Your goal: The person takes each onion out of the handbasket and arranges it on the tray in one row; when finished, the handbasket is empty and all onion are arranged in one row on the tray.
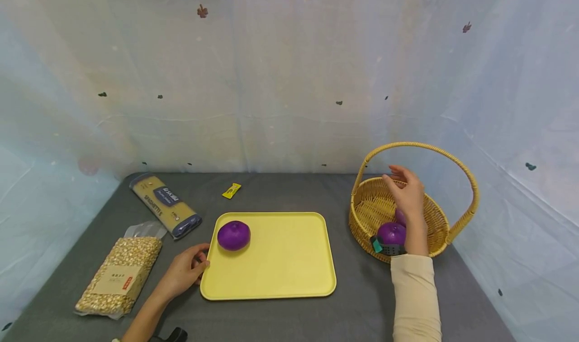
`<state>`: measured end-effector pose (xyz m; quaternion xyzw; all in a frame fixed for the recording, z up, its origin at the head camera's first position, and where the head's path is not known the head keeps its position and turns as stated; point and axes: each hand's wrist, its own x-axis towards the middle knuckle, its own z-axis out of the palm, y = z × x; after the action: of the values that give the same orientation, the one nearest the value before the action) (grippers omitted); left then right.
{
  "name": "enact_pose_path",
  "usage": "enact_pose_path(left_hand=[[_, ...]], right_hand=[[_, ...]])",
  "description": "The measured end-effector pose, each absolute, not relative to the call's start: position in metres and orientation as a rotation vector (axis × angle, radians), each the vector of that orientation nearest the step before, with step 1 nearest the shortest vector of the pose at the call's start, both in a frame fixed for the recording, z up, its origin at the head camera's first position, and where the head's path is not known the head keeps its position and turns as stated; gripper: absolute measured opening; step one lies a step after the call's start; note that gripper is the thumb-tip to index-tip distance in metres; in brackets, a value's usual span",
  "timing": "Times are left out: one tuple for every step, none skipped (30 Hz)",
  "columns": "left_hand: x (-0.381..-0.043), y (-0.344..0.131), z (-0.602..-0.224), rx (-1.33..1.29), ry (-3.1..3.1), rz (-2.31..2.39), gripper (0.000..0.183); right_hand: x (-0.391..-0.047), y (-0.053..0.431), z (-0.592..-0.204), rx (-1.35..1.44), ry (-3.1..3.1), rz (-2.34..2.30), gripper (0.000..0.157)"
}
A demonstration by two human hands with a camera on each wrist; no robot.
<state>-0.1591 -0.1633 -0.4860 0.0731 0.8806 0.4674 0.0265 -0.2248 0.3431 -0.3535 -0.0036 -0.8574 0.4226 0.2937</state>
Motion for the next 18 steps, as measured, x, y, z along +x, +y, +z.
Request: enact_pose_path(left_hand=[[-0.159,-0.163,-0.486,0.225,2.720,1.445,0.039],[-0.159,-0.163,-0.486,0.225,2.721,1.444,0.039],[-0.159,-0.163,-0.486,0.219,2.719,1.442,0.039],[-0.160,-0.163,-0.486,0.214,2.719,1.439,0.039],[-0.160,-0.163,-0.486,0.214,2.717,1.441,0.039],[-0.160,-0.164,-0.487,0.210,2.717,1.438,0.040],[-0.160,-0.164,-0.487,0.205,2.716,1.437,0.040],[-0.160,-0.164,-0.487,0.205,2.715,1.435,0.040],[-0.160,-0.164,-0.487,0.205,2.713,1.438,0.040],[-0.160,-0.164,-0.487,0.204,2.712,1.439,0.040],[-0.160,-0.164,-0.487,0.205,2.710,1.441,0.040],[-0.160,-0.164,-0.487,0.205,2.707,1.444,0.040],[-0.160,-0.164,-0.487,0.204,2.705,1.447,0.040],[-0.160,-0.164,-0.487,0.204,2.704,1.450,0.040],[-0.159,-0.164,-0.487,0.204,2.702,1.454,0.040],[-0.159,-0.164,-0.486,0.203,2.702,1.455,0.040],[-0.159,-0.164,-0.486,0.203,2.700,1.458,0.040],[-0.159,-0.164,-0.486,0.203,2.698,1.460,0.040]], right_hand=[[-0.228,0.347,-0.357,-0.016,-2.288,1.114,0.038],[-0.231,0.352,-0.361,-0.021,-2.289,1.106,0.039],[-0.234,0.356,-0.365,-0.027,-2.291,1.097,0.039],[-0.237,0.360,-0.369,-0.033,-2.295,1.087,0.040],[-0.240,0.365,-0.374,-0.040,-2.300,1.077,0.041],[-0.240,0.365,-0.374,-0.043,-2.302,1.075,0.042],[-0.240,0.366,-0.374,-0.048,-2.305,1.076,0.042],[-0.240,0.366,-0.375,-0.054,-2.309,1.074,0.043],[-0.241,0.367,-0.376,-0.064,-2.318,1.075,0.044],[-0.241,0.368,-0.376,-0.071,-2.327,1.076,0.044],[-0.241,0.369,-0.376,-0.081,-2.339,1.073,0.045],[-0.241,0.370,-0.376,-0.093,-2.350,1.069,0.045],[-0.241,0.372,-0.376,-0.099,-2.363,1.063,0.045],[-0.241,0.373,-0.376,-0.105,-2.377,1.055,0.046],[-0.240,0.373,-0.377,-0.112,-2.388,1.048,0.046],[-0.240,0.374,-0.377,-0.117,-2.399,1.037,0.046],[-0.239,0.375,-0.378,-0.123,-2.409,1.028,0.046],[-0.239,0.376,-0.378,-0.130,-2.416,1.023,0.047]])
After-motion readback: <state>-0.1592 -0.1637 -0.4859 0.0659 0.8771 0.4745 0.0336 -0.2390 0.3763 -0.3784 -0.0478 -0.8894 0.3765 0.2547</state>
